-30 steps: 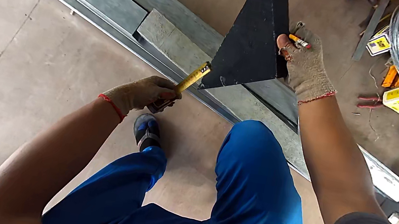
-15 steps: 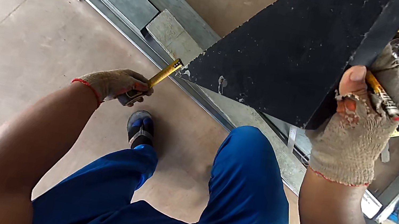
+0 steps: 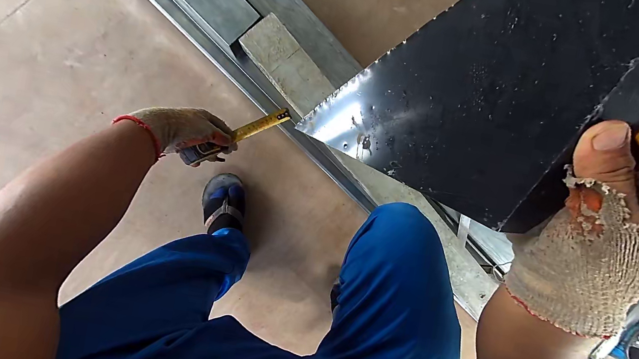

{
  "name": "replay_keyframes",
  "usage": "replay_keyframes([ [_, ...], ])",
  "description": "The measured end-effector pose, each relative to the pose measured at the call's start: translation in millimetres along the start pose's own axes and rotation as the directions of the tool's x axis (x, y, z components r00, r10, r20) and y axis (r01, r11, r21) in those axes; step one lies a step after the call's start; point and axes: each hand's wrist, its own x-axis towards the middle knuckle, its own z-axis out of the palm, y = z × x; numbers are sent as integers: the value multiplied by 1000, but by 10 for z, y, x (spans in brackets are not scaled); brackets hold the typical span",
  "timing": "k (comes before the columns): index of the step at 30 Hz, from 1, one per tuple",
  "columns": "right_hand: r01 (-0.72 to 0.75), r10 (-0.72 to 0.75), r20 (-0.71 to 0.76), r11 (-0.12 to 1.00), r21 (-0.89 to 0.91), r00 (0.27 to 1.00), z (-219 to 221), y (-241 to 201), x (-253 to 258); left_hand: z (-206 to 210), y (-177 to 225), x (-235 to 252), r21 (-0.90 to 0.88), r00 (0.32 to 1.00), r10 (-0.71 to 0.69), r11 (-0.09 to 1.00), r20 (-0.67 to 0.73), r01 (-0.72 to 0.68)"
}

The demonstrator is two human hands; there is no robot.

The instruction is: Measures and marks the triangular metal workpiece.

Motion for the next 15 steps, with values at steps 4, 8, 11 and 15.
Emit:
replay_keyframes([
  [4, 29, -29, -10, 1000, 10, 1000, -6, -10, 26, 3, 56, -55, 24, 1000, 22, 999, 18, -22],
  [8, 21, -21, -27, 1000, -23, 999, -33, 2, 4, 7, 83, -60, 23, 1000, 19, 1000, 22, -20],
  [11, -13, 13, -45, 1000, -15, 999, -22, 21, 14, -1, 94, -45, 13, 1000, 19, 1000, 20, -19],
  [15, 10, -11, 12, 996, 90, 1000, 52, 429, 276, -67, 131, -69, -20, 999, 45, 999, 2, -45],
])
